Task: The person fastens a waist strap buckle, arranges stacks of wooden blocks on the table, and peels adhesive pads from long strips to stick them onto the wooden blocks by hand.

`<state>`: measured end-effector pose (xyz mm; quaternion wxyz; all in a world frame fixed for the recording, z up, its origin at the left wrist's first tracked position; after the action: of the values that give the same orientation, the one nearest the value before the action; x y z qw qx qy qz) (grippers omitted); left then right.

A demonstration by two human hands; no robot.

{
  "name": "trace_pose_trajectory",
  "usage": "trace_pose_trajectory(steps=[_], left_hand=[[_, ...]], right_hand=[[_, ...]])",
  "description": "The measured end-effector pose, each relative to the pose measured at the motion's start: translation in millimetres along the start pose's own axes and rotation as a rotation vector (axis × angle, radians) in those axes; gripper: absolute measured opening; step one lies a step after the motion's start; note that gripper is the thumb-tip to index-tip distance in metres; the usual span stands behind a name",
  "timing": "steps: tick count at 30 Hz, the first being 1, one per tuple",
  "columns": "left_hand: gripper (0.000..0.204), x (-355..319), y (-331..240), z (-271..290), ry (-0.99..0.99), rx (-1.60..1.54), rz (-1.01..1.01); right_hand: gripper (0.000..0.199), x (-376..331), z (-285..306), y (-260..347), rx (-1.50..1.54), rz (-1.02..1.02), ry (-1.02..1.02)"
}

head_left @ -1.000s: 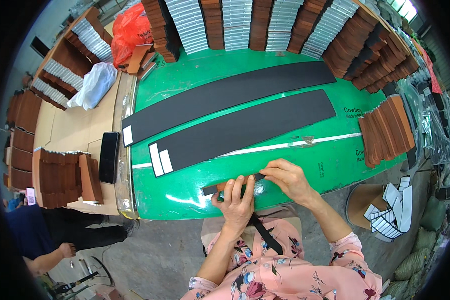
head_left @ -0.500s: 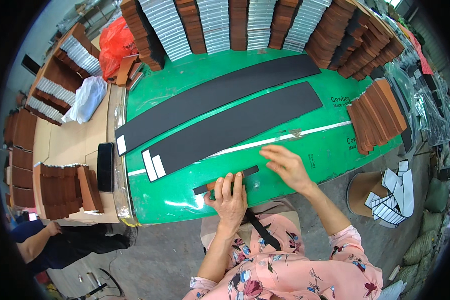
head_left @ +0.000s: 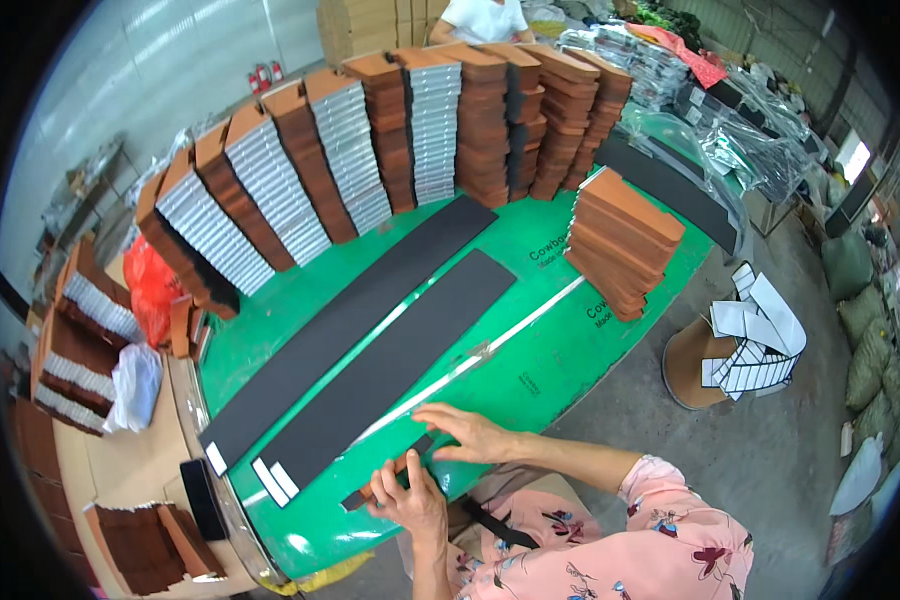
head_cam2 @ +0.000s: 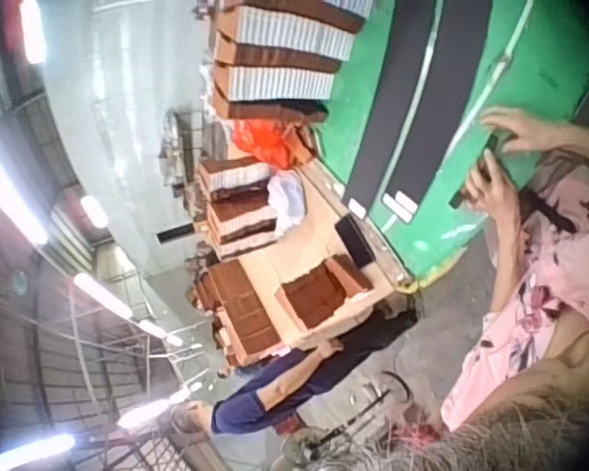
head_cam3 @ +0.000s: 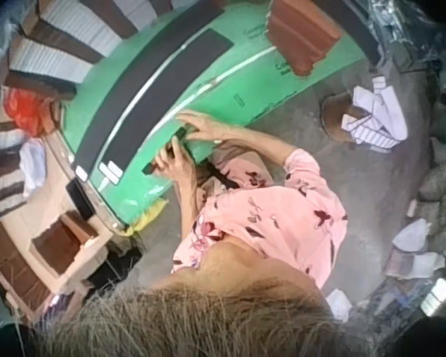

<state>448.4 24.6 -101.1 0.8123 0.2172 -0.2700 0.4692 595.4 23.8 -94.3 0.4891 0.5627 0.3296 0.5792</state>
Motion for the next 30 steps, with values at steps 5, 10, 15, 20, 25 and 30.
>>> trace_pose_trajectory(steps=[5, 10, 15, 20, 25, 30], left_hand=[[0.035, -6.1, 6.9, 20.2, 0.103, -0.214, 0.006], [0.032, -9.8, 19.3, 65.6, -0.148, -0.377, -0.133], [0.035, 3.5, 28.1, 45.7, 0.105, -0.515, -0.004], [0.038, 11.9, 13.1, 41.7, 0.167, -0.679, 0.067], [0.036, 8.3, 2.6, 41.2, 0.211, -0.688, 0.031], [0.033, 3.1, 8.9, 35.0, 0.281, -0.691, 0.052]], right_hand=[[0.027, -13.7, 3.5, -13.2, 0.011, -0.114, -0.034], [0.028, -36.9, 132.9, 54.3, 0.126, -0.237, -0.539], [0.051, -65.7, 272.4, 151.4, -0.014, 0.054, -0.974], [0.040, -83.5, 352.7, 146.3, 0.060, -0.134, -1.083], [0.037, -87.0, 375.6, 135.2, 0.152, -0.186, -1.087], [0.037, -88.2, 375.9, 137.4, 0.003, -0.281, -1.131]])
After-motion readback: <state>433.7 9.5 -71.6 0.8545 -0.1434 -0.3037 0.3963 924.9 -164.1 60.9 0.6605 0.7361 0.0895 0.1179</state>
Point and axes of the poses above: each hand's wrist, its own x-axis towards the middle knuckle, its own z-axis out of the back of the hand, y = z × x, the point moved 6 cm from there along x, towards the middle knuckle, and after that the axes turned 15 degrees about x, right-handed, at the moved point
